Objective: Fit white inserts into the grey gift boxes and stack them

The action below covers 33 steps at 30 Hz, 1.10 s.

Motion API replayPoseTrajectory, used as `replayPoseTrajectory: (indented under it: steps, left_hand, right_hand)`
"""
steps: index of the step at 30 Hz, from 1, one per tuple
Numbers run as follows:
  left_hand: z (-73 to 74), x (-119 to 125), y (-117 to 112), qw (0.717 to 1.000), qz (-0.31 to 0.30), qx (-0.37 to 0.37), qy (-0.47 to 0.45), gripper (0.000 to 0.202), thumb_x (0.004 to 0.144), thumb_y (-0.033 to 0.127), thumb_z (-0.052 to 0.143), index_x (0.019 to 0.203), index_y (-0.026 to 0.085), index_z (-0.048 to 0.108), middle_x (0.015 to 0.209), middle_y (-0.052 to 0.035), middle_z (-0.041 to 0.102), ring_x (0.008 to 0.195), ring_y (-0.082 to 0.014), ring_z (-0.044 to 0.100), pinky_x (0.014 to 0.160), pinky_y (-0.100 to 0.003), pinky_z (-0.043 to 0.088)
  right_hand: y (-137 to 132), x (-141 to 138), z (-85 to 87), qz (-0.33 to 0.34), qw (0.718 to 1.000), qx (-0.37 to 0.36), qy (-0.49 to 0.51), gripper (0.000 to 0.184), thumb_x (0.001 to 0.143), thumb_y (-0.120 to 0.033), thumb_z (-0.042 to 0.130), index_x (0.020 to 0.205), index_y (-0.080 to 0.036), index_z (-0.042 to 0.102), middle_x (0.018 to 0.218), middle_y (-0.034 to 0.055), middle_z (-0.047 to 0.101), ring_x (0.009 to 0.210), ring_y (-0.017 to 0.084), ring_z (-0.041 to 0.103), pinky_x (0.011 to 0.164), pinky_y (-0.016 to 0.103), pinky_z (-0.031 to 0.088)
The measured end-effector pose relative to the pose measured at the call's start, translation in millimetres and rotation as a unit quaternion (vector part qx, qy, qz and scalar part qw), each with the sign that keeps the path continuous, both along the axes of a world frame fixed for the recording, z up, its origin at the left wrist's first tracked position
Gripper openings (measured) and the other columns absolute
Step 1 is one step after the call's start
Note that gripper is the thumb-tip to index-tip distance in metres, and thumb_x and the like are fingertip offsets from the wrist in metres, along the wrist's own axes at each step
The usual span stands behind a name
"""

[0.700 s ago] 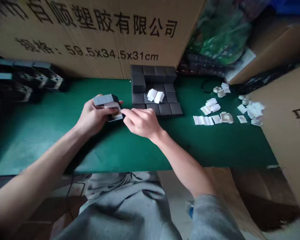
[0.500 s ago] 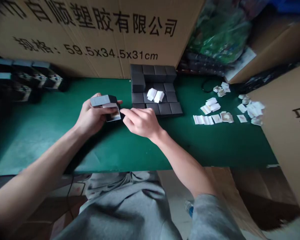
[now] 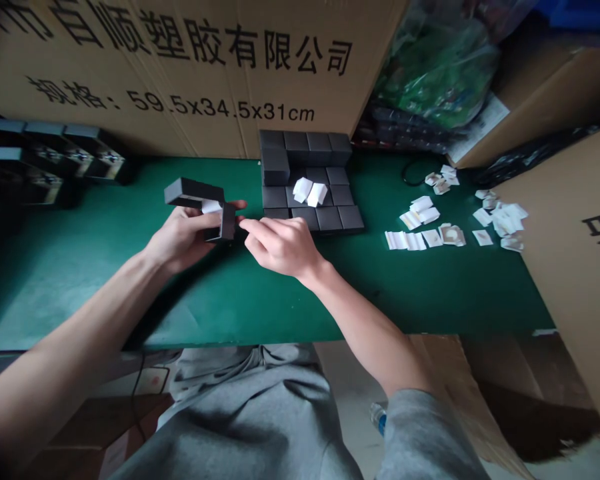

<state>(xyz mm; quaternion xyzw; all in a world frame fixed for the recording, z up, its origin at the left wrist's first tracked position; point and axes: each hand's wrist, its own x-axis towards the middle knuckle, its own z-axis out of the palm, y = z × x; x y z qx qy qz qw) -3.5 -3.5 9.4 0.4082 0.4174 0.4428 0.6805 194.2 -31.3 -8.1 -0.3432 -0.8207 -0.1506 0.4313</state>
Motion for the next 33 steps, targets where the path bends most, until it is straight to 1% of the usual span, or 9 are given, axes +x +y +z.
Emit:
replayPoseTrajectory:
  steps: [4,7,10,15,18,22,26,29,33]
  left_hand:
    - [0.8,-2,1,0.999,-0.017,-0.028,-0.013,0.039,0.066,0.024,0.087,0.103,0.017,0.081,0.082,-0.0033,0.079,0.089,-0.0233,0.076,0.084,-0.033,0.058]
    - [1.6,-3,0,0.999,-0.017,-0.035,-0.025,0.039,0.061,0.021,0.088,0.099,0.018,0.082,0.079,-0.0009,0.077,0.085,-0.0194,0.075,0.081,-0.029,0.057]
    - [3.2,-3,-1,0.998,-0.024,-0.039,-0.038,0.039,0.057,0.022,0.091,0.094,0.016,0.083,0.077,-0.0019,0.077,0.077,-0.0165,0.073,0.074,-0.026,0.055]
    - [10.8,-5,-1,0.995,-0.008,-0.039,-0.090,0.016,0.058,0.012,0.078,0.074,0.014,0.076,0.077,-0.0026,0.079,0.062,-0.0130,0.070,0.054,-0.020,0.052]
    - [16.1,-8,0,0.988,0.006,-0.073,-0.139,0.013,0.054,0.007,0.068,0.066,0.012,0.071,0.079,-0.0076,0.080,0.054,-0.0118,0.068,0.044,-0.018,0.049]
    - [18.9,-11,0,0.983,0.008,-0.111,-0.149,0.014,0.055,0.007,0.063,0.068,0.009,0.069,0.075,-0.0113,0.079,0.051,-0.0124,0.067,0.044,-0.017,0.052]
    - [17.3,-11,-1,0.983,0.007,-0.129,-0.133,0.014,0.058,0.009,0.062,0.070,0.012,0.068,0.073,-0.0088,0.077,0.054,-0.0120,0.064,0.044,-0.017,0.050]
    - [15.0,-12,-1,0.984,0.001,-0.137,-0.118,0.009,0.060,0.011,0.064,0.067,0.014,0.067,0.070,-0.0072,0.075,0.054,-0.0116,0.058,0.047,-0.020,0.049]
    - [12.3,-16,0,0.984,-0.024,-0.145,-0.097,0.010,0.052,0.016,0.068,0.061,0.015,0.064,0.061,-0.0082,0.070,0.047,-0.0110,0.050,0.042,-0.026,0.043]
  right_hand:
    - [-2,0,3.4,0.001,0.999,0.031,0.024,0.029,0.095,-0.007,0.049,0.089,-0.019,0.075,0.062,-0.0049,0.070,0.051,0.009,0.061,0.054,0.023,0.045]
    - [-2,0,4.3,0.000,0.997,0.054,0.053,0.029,0.094,-0.006,0.050,0.087,-0.019,0.075,0.059,-0.0052,0.068,0.050,0.009,0.060,0.053,0.023,0.046]
    - [-2,0,3.2,-0.009,0.997,0.055,0.055,0.029,0.095,-0.008,0.050,0.087,-0.020,0.075,0.060,-0.0046,0.068,0.050,0.009,0.062,0.054,0.023,0.048]
    - [-1,1,0.6,-0.022,0.999,0.022,0.029,0.031,0.096,-0.010,0.047,0.089,-0.020,0.076,0.059,-0.0041,0.068,0.051,0.009,0.062,0.055,0.023,0.049]
    - [-2,0,0.9,-0.021,0.999,0.027,0.032,0.031,0.096,-0.010,0.047,0.088,-0.020,0.076,0.059,-0.0044,0.068,0.050,0.009,0.062,0.055,0.022,0.049]
    - [-1,0,2.5,0.009,0.997,0.051,0.055,0.028,0.094,-0.007,0.050,0.088,-0.018,0.075,0.061,-0.0047,0.069,0.051,0.008,0.062,0.054,0.023,0.047]
    - [-1,0,3.5,0.010,0.997,0.050,0.053,0.028,0.095,-0.007,0.050,0.089,-0.018,0.075,0.061,-0.0049,0.069,0.050,0.008,0.061,0.054,0.023,0.047]
    - [-1,1,2.8,-0.003,0.999,0.031,0.033,0.030,0.096,-0.010,0.048,0.088,-0.019,0.075,0.061,-0.0044,0.070,0.050,0.009,0.062,0.054,0.023,0.047]
    - [-2,2,1.0,-0.008,1.000,0.000,0.017,0.030,0.096,-0.010,0.047,0.090,-0.020,0.075,0.061,-0.0030,0.070,0.052,0.009,0.063,0.055,0.024,0.047]
